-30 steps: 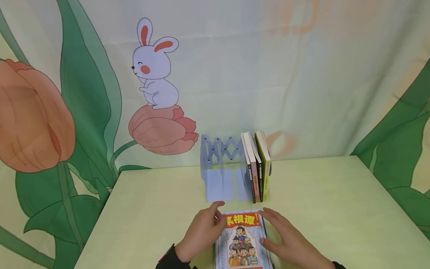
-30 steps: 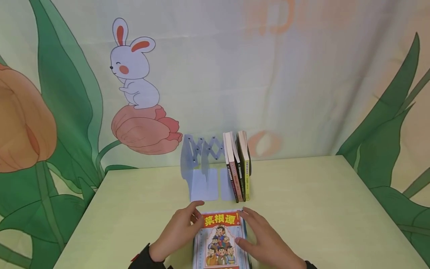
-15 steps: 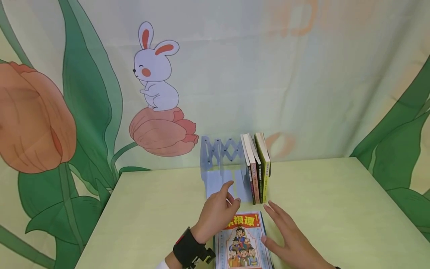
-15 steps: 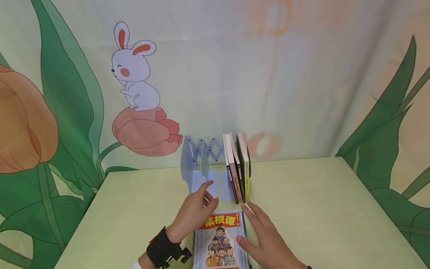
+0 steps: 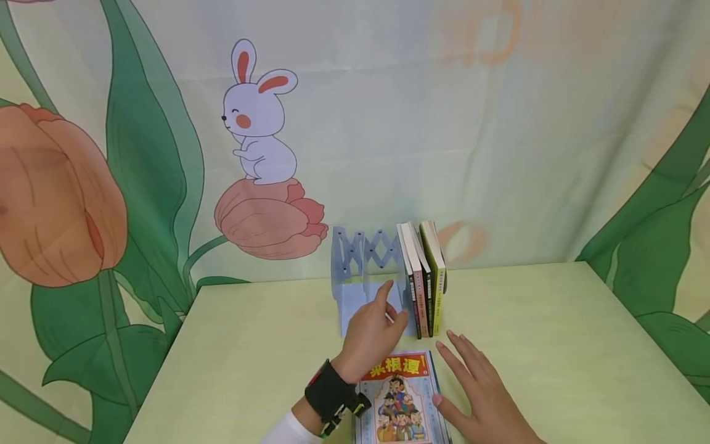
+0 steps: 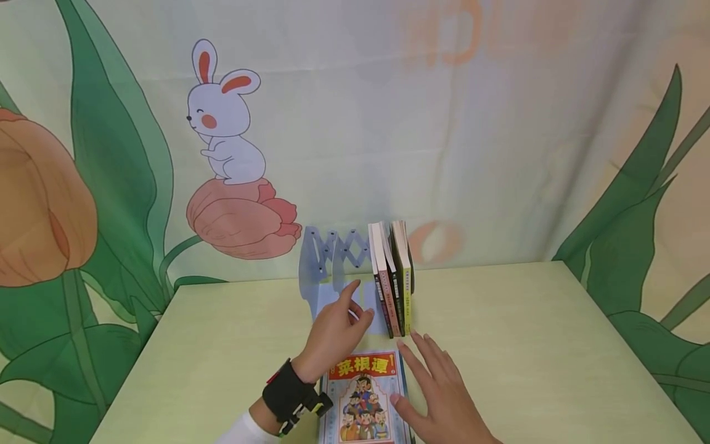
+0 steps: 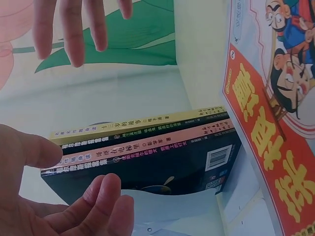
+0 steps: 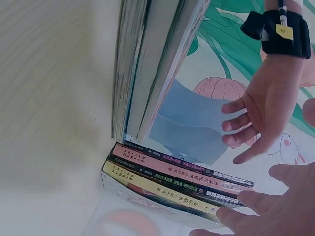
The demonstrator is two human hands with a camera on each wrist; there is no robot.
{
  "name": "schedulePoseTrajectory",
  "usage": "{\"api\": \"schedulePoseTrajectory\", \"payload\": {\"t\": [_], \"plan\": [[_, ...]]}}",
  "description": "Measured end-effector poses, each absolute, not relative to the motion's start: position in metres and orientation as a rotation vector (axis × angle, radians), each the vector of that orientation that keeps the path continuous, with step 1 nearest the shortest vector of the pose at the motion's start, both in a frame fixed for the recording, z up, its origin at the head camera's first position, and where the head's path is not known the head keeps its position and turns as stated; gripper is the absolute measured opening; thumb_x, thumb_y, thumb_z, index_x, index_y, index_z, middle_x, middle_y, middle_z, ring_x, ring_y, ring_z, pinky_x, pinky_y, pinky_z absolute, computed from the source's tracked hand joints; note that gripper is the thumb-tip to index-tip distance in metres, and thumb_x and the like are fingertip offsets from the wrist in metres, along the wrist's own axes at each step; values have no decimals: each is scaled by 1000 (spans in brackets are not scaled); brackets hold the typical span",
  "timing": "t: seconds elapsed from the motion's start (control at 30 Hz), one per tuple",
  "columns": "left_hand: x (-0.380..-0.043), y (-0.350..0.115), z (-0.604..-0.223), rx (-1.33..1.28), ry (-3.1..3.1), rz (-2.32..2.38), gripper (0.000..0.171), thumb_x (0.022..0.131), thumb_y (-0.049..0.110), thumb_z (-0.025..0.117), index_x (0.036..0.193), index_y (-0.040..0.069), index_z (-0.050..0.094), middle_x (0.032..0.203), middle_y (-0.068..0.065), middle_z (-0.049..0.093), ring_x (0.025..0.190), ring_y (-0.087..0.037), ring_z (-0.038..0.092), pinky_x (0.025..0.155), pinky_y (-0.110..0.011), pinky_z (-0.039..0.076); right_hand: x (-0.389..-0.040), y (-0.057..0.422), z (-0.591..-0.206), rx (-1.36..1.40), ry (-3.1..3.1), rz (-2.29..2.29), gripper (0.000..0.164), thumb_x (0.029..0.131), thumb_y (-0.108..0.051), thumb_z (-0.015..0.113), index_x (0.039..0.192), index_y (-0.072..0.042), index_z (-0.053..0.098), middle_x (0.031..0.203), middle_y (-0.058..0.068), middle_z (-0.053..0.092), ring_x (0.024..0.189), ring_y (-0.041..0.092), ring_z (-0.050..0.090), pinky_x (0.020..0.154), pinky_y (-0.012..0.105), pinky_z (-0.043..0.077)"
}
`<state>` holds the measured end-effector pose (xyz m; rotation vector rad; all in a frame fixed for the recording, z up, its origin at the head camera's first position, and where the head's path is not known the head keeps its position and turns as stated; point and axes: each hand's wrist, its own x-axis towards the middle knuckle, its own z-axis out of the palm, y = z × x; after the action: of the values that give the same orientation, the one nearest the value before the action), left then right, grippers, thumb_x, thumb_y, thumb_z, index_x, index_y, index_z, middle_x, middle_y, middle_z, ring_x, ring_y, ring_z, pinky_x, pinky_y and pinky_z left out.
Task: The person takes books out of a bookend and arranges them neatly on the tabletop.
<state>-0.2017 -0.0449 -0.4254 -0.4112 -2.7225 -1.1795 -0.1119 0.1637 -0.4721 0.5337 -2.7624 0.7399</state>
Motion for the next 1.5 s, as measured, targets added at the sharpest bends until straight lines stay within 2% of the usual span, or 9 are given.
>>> {"api": "schedulePoseTrajectory", "payload": {"t": [0.23, 0.4, 0.9, 1.2, 1.5], "plan": [[-214, -34, -429, -386, -2711, -1177, 63, 98, 38, 56, 150, 8, 38, 81, 0, 65, 53, -5, 49, 47, -24, 37, -109, 164, -477, 574, -2709, 719, 75, 87, -42, 70, 153, -31, 36, 159, 3, 34, 143, 31, 34, 105, 64, 36], [-220, -29, -430, -375, -2694, -1206, 63, 98, 39, 54, 151, 10, 37, 81, 2, 64, 52, -5, 49, 46, -25, 35, -108, 163, -478, 564, -2717, 686, 75, 86, -43, 70, 152, -33, 36, 159, 1, 33, 143, 31, 34, 106, 63, 34], [-236, -16, -429, -366, -2601, -1325, 59, 99, 35, 52, 149, 8, 40, 77, -1, 64, 47, -9, 47, 44, -26, 34, -110, 164, -483, 580, -2673, 692, 73, 86, -40, 71, 151, -31, 39, 158, 4, 36, 140, 30, 37, 101, 62, 40], [-240, -14, -433, -382, -2605, -1157, 58, 98, 31, 52, 149, 5, 40, 60, 4, 51, 42, -8, 40, 42, -24, 29, -110, 164, -483, 570, -2692, 709, 69, 88, -40, 69, 150, -31, 41, 158, 4, 35, 140, 32, 38, 100, 63, 41], [-241, -12, -434, -403, -2600, -976, 59, 96, 26, 53, 147, -1, 40, 58, 3, 47, 40, -8, 34, 39, -23, 24, -110, 163, -483, 560, -2709, 710, 66, 89, -41, 68, 149, -28, 43, 157, 4, 37, 140, 32, 38, 99, 64, 42]]}}
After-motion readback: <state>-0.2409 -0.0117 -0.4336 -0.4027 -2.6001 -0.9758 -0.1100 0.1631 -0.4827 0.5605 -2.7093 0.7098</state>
